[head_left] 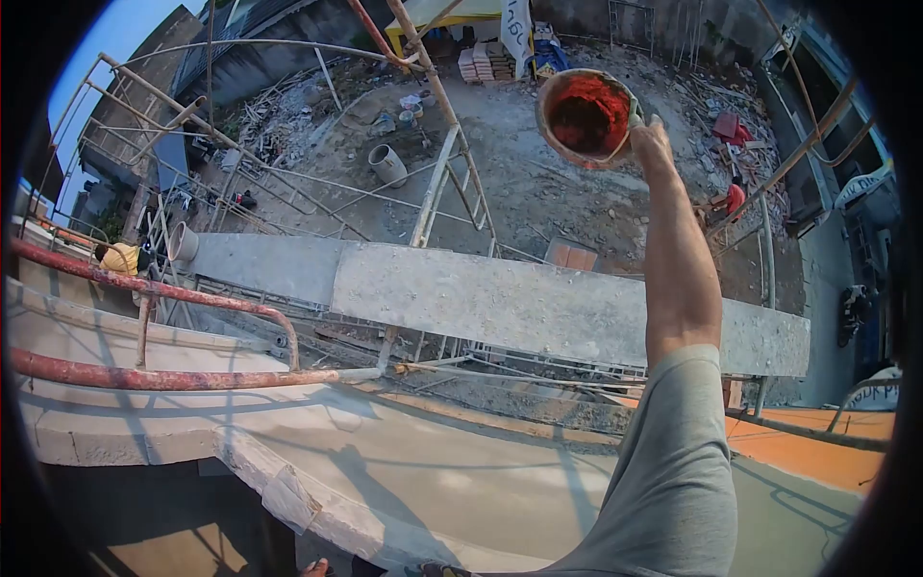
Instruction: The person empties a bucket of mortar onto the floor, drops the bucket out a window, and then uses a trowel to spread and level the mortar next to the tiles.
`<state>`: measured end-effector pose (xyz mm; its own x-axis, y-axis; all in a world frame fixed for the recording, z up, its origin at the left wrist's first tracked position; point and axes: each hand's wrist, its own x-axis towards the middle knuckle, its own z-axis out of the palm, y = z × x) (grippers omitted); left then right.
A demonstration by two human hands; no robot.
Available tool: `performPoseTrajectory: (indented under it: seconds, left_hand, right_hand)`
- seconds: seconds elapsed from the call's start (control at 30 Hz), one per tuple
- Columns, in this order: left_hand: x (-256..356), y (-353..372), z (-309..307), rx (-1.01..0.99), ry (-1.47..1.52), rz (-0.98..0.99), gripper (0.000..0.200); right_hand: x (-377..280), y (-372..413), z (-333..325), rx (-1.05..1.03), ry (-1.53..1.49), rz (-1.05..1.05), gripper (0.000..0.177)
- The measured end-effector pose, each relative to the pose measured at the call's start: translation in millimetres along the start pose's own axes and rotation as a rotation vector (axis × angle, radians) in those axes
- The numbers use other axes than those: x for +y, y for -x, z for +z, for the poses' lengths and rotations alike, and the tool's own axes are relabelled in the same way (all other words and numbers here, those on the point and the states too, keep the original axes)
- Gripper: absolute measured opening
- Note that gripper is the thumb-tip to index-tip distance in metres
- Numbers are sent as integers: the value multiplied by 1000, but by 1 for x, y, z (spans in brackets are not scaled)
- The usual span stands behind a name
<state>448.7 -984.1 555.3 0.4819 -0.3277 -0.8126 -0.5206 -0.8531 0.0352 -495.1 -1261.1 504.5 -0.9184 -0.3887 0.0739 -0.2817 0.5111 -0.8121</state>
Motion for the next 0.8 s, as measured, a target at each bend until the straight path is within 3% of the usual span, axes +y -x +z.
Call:
performPoseTrajectory:
  seconds: [0.03,0.13,0.2,0.33,0.4,0.43,0.47,0.5,0.53,0.6,0.63,0.67,0.7,0.73,0.77,0.8]
  left_hand:
    - [-1,-18,0,-17,26,5,43]
    - [-6,-64,7,-80,128,37,63]
    - [-12,-75,9,-82,138,38,62]
    - [-14,-84,17,-77,125,60,56]
    - [-15,-86,20,-67,125,81,53]
    - [-16,-87,22,-62,128,94,52]
    - [-17,-87,24,-58,130,107,51]
    - [-18,-87,26,-56,132,121,50]
    - [-19,-87,28,-54,135,135,49]
    - [-22,-86,32,-45,137,162,47]
    - [-23,-85,34,-42,139,178,46]
    - [-25,-84,36,-39,141,195,45]
    - [-49,-126,32,-44,144,202,45]
    - [-74,-170,31,-89,13,404,46]
    - [-93,-207,30,-132,-121,605,46]
    - [-86,-187,38,-135,-117,612,46]
  right_hand:
    - [-9,1,10,-24,-30,91,56]
    - [13,30,48,-37,70,-48,57]
    - [58,57,71,-172,125,-59,55]
    - [163,181,93,-391,298,178,49]
    - [246,257,105,-618,484,250,50]
    - [235,293,78,-981,626,191,52]
    - [279,342,82,-867,632,226,47]
    - [289,370,69,-1173,784,-22,43]
    - [267,397,46,-1178,754,78,40]
    - [298,441,41,-1136,669,332,39]
    - [317,455,43,-1130,670,331,39]
    - [339,465,46,-1219,756,109,38]
    - [346,469,47,-1297,839,-121,38]
    - [333,467,41,-1289,843,-123,38]
    - [302,462,30,-1159,763,104,38]
    - [271,455,21,-1020,674,320,37]
